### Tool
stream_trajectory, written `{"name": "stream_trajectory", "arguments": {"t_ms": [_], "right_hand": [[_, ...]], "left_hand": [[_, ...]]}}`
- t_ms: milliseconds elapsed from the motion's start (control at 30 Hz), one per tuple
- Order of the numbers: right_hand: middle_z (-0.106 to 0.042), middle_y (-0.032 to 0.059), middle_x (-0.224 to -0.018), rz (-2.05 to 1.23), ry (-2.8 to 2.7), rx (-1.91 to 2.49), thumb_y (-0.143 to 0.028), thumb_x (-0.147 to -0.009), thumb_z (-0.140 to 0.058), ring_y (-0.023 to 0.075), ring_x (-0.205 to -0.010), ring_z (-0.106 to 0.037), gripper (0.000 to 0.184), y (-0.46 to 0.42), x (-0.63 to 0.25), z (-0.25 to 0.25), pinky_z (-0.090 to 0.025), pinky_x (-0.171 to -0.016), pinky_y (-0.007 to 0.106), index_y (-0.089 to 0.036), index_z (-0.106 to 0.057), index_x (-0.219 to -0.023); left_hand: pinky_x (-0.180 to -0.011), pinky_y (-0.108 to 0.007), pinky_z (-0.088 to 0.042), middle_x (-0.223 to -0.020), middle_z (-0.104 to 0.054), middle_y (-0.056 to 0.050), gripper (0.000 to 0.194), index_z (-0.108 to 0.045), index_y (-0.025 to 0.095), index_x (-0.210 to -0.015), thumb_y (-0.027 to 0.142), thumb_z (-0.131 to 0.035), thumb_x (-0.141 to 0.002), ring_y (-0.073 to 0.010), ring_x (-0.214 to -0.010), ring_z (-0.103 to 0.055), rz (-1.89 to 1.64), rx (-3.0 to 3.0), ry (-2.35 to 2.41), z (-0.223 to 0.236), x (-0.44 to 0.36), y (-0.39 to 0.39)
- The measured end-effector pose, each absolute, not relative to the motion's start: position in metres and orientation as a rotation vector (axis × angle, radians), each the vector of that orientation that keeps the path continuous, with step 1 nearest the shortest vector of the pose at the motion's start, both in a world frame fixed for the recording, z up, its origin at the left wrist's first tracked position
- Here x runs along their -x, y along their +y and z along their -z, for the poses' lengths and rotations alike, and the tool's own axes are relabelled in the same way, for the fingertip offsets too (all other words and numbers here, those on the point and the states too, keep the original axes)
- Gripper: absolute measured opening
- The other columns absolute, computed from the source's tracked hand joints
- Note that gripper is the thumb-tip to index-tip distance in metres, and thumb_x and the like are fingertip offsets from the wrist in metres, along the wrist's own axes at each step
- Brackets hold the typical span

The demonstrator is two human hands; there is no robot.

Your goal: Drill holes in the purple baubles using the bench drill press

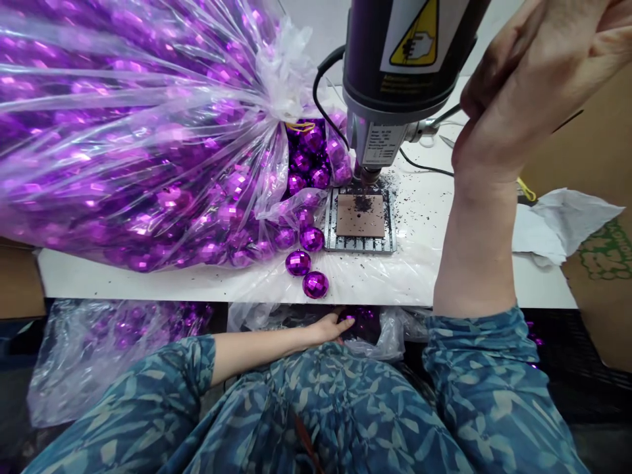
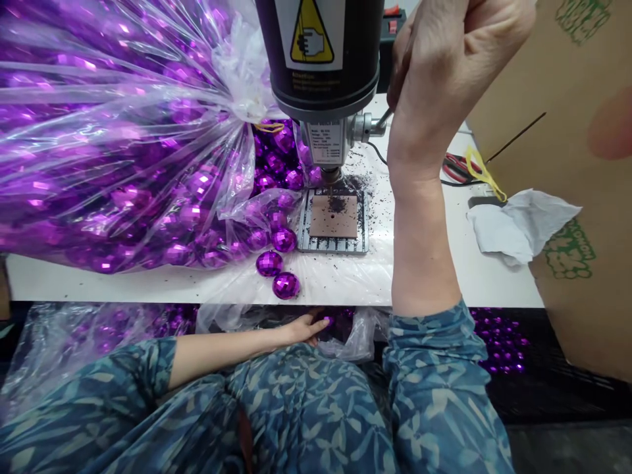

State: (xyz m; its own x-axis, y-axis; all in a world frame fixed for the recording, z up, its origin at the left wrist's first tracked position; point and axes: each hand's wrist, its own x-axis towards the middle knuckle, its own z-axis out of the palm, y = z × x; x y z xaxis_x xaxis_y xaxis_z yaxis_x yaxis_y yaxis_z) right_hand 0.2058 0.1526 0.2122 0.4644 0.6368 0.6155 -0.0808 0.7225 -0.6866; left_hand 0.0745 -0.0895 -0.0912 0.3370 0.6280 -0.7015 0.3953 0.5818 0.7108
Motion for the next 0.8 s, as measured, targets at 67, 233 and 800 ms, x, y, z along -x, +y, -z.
{"name": "stream_trajectory", "arguments": {"t_ms": [67,233,800], "right_hand": [[-0.027,-0.0081,-0.035,-0.487,-1.017,0.692,-0.002,-0.095,-0.038,-0.0024,-0.035,-0.033,0.057,0.146,-0.205,-0.216,-0.02,-0.045,0.018,-0.025,-0.021,-0.045],[-0.03,-0.009,-0.035,-0.476,-1.04,0.601,-0.01,-0.093,-0.049,-0.0034,-0.035,-0.033,0.054,0.147,-0.206,-0.212,-0.022,-0.046,0.017,-0.022,-0.033,-0.043],[-0.036,-0.0086,-0.041,-0.346,-1.069,0.47,-0.068,-0.068,-0.06,0.001,-0.038,-0.034,0.055,0.157,-0.207,-0.195,-0.03,-0.049,0.023,-0.021,-0.037,-0.049]], "left_hand": [[-0.077,-0.038,-0.063,-0.107,-0.074,-0.01,0.051,-0.056,0.023,-0.144,0.043,-0.059,-0.097,-0.0229,-0.079,-0.072,-0.097,-1.405,1.248,0.063,-0.067,-0.09],[-0.087,-0.041,-0.06,-0.115,-0.075,-0.014,0.044,-0.06,0.028,-0.142,0.021,-0.045,-0.102,-0.0272,-0.101,-0.073,-0.245,-2.45,1.089,-0.005,-0.035,-0.093],[-0.098,-0.047,-0.06,-0.127,-0.063,-0.013,0.047,-0.055,0.021,-0.133,0.029,-0.073,-0.09,-0.0266,-0.118,-0.066,-1.02,-2.29,1.053,-0.04,-0.018,0.041]]}}
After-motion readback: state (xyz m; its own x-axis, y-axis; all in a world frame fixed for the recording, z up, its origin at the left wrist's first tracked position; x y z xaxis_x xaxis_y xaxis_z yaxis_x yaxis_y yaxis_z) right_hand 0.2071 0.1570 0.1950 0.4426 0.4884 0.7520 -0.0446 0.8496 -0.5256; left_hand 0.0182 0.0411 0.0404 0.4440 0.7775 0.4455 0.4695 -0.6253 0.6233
